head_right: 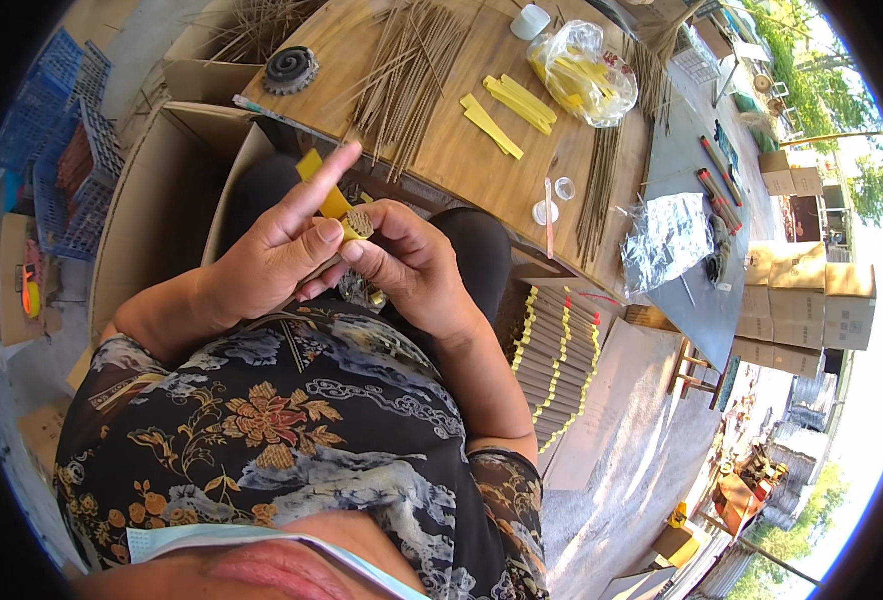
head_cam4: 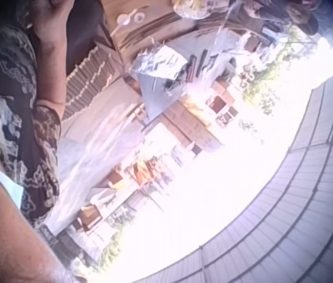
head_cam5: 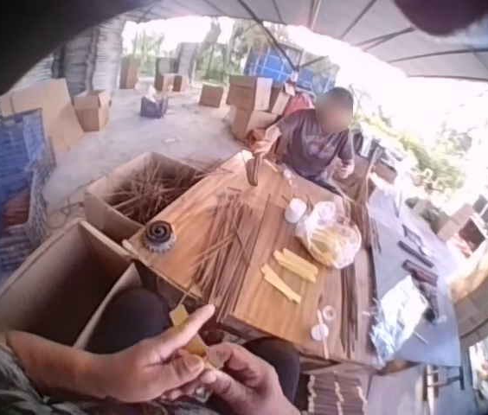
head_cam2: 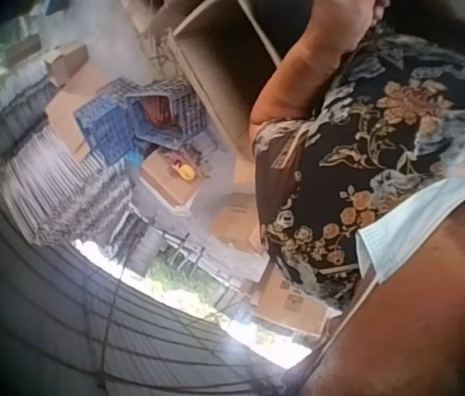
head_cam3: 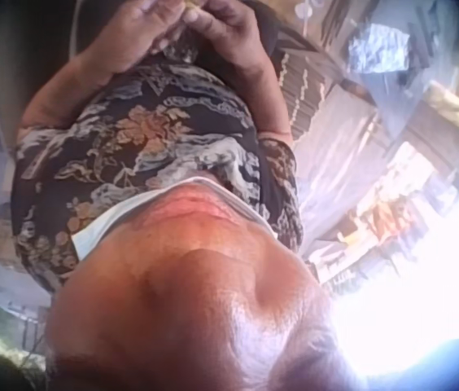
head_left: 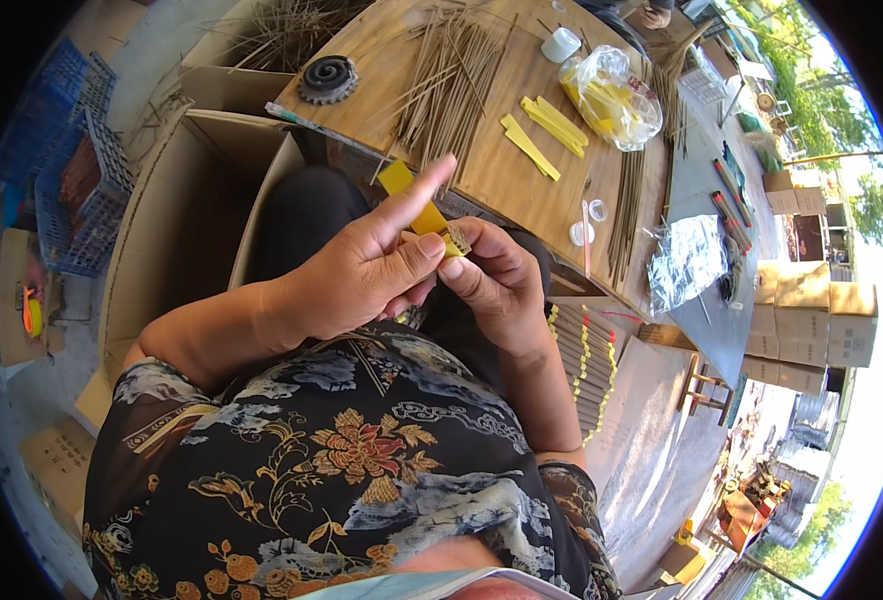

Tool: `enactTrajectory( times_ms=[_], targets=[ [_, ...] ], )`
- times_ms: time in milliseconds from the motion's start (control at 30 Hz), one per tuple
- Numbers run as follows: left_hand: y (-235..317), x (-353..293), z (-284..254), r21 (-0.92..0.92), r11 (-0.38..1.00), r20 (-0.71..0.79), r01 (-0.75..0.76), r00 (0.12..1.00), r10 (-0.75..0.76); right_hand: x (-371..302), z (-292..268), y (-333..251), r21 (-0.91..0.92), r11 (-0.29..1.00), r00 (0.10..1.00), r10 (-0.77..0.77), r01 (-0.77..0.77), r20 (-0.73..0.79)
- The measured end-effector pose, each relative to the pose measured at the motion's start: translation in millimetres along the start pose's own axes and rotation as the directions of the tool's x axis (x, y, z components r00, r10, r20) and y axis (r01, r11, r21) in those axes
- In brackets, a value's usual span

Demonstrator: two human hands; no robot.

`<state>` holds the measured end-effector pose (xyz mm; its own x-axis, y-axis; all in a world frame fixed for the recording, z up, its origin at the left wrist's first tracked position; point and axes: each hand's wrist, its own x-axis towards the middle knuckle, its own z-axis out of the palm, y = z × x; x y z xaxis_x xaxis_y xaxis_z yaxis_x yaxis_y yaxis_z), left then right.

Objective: The person gathers thin wooden sticks from a cardboard box, aligns them into a bundle, wraps a yellow paper strip around the bundle, and secures it with a small adhesive tab. The person repeats this process to create multiple bundles.

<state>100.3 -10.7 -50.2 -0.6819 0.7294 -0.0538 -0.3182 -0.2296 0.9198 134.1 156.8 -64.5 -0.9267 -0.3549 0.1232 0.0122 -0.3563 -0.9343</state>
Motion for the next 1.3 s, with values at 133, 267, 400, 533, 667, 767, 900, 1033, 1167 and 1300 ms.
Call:
enactTrajectory(
  times_ms=[133,267,400,533,667,767,900,1033,1167,1300],
  targets=[
    [0,2,-3,-0.088,0.995,0.058,0.049,0.997,-0.044,-1,-3,2,0.053,0.999,1.000,-0.009,0.008,0.024],
    [0,0,-5,-0.123,0.984,0.096,0.130,0.988,-0.119,-2,-8,-2,-0.075,0.997,0.999,-0.016,0.018,0.030],
    [-4,-1,-6,-0.132,0.980,0.116,0.147,0.984,-0.133,-1,-10,-8,-0.151,0.988,0.999,-0.007,0.014,0.049],
    [-3,2,-3,-0.154,0.954,0.159,0.258,0.959,-0.233,2,-18,-19,-0.311,0.950,0.992,0.015,0.025,0.127],
    [1,2,-4,-0.190,0.946,0.214,0.262,0.952,-0.221,2,-15,-25,-0.338,0.940,0.993,0.002,0.038,0.118],
    [-3,3,-4,-0.239,0.944,0.232,0.229,0.957,-0.174,4,-21,-21,-0.421,0.895,0.982,-0.081,0.147,0.169],
    [-6,2,-6,-0.262,0.939,0.257,0.223,0.954,-0.155,6,-22,-23,-0.418,0.891,0.974,-0.097,0.178,0.207],
    [-6,1,-7,-0.299,0.924,0.287,0.240,0.946,-0.153,4,-23,-24,-0.446,0.870,0.968,-0.121,0.211,0.220],
    [-7,1,-4,-0.356,0.904,0.273,0.235,0.952,-0.140,3,-21,-28,-0.495,0.845,0.972,-0.115,0.203,0.203],
    [-7,2,-5,-0.370,0.890,0.263,0.268,0.949,-0.176,3,-21,-29,-0.528,0.824,0.974,-0.120,0.206,0.194]
  ],
)
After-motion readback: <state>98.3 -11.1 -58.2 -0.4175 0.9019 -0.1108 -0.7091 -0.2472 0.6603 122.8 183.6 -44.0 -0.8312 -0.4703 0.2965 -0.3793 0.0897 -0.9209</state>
